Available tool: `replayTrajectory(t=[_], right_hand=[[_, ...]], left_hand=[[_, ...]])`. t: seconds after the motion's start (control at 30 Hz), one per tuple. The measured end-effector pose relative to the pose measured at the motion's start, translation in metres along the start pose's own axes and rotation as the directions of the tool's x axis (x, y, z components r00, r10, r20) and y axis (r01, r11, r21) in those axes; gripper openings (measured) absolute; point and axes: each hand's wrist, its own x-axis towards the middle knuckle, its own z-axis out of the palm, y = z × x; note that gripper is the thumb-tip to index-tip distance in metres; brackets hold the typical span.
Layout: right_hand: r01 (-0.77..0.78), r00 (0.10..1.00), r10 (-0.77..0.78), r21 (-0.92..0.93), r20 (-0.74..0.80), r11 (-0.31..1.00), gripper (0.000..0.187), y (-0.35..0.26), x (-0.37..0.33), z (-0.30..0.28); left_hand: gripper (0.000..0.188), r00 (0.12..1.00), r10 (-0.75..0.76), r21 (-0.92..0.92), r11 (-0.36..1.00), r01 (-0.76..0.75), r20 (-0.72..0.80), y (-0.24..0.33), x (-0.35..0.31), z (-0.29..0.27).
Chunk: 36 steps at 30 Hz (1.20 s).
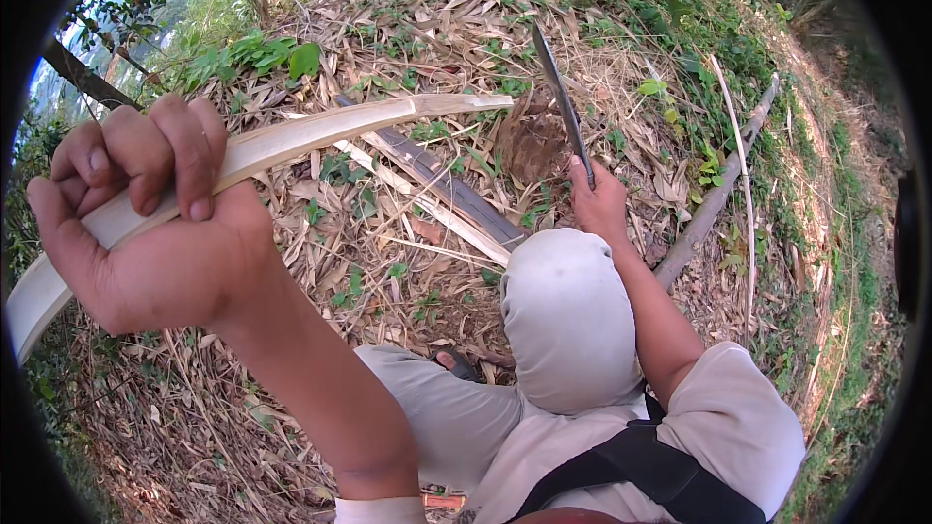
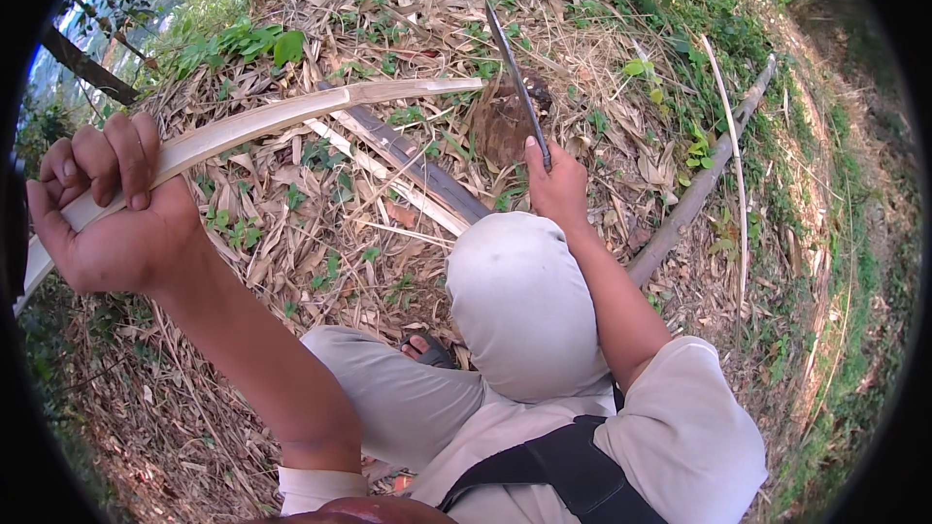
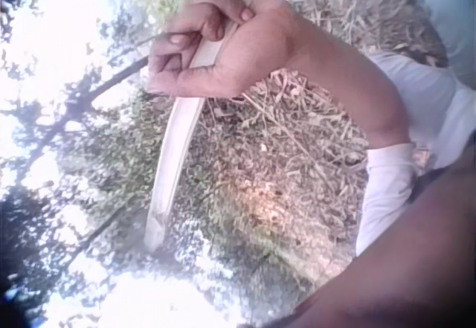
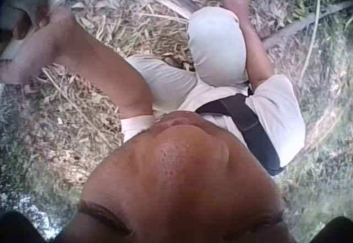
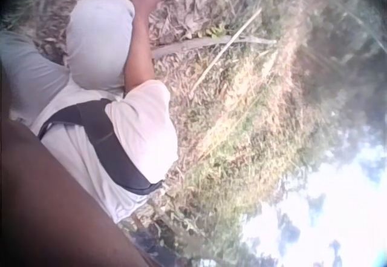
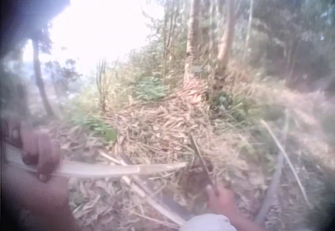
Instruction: The person sits on the ground and uses a large knife to shave and split a long piece of bamboo. They repeatedly scrape the surface to remove the outer layer and then split the bamboo into thinner strips.
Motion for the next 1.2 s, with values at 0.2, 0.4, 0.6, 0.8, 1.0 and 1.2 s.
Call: replayTrajectory(t=[0.2, 0.4, 0.6, 0.8, 1.0, 1.2], right_hand=[[-0.083, 0.996, 0.080, 0.087, 0.038, 0.993, 0.043, 0.027, -0.004, -0.007], [-0.178, 0.978, 0.157, 0.160, 0.134, 0.971, 0.043, 0.033, -0.007, -0.014], [-0.173, 0.978, 0.157, 0.108, 0.139, 0.979, 0.042, 0.035, -0.004, -0.014], [-0.159, 0.978, 0.140, 0.109, 0.157, 0.981, 0.042, 0.038, -0.004, -0.017], [-0.113, 0.986, 0.106, 0.044, 0.129, 0.993, 0.042, 0.044, -0.003, -0.017], [-0.064, 0.991, 0.062, 0.016, 0.115, 0.998, 0.044, 0.042, -0.002, -0.013]], left_hand=[[0.033, 0.996, -0.008, -0.052, 0.999, 0.013, 0.090, -0.016, -0.001, 0.011], [0.025, 0.997, -0.038, -0.142, 0.989, 0.048, 0.070, -0.007, 0.001, 0.020], [0.026, 0.997, -0.050, -0.108, 0.993, 0.057, 0.064, -0.013, 0.004, 0.020], [0.028, 0.991, -0.058, -0.115, 0.991, 0.072, 0.121, -0.009, 0.011, 0.015], [0.030, 0.987, -0.049, -0.164, 0.984, 0.075, 0.154, -0.011, 0.007, 0.018], [0.034, 0.988, -0.052, -0.183, 0.980, 0.079, 0.148, -0.016, 0.005, 0.027]])
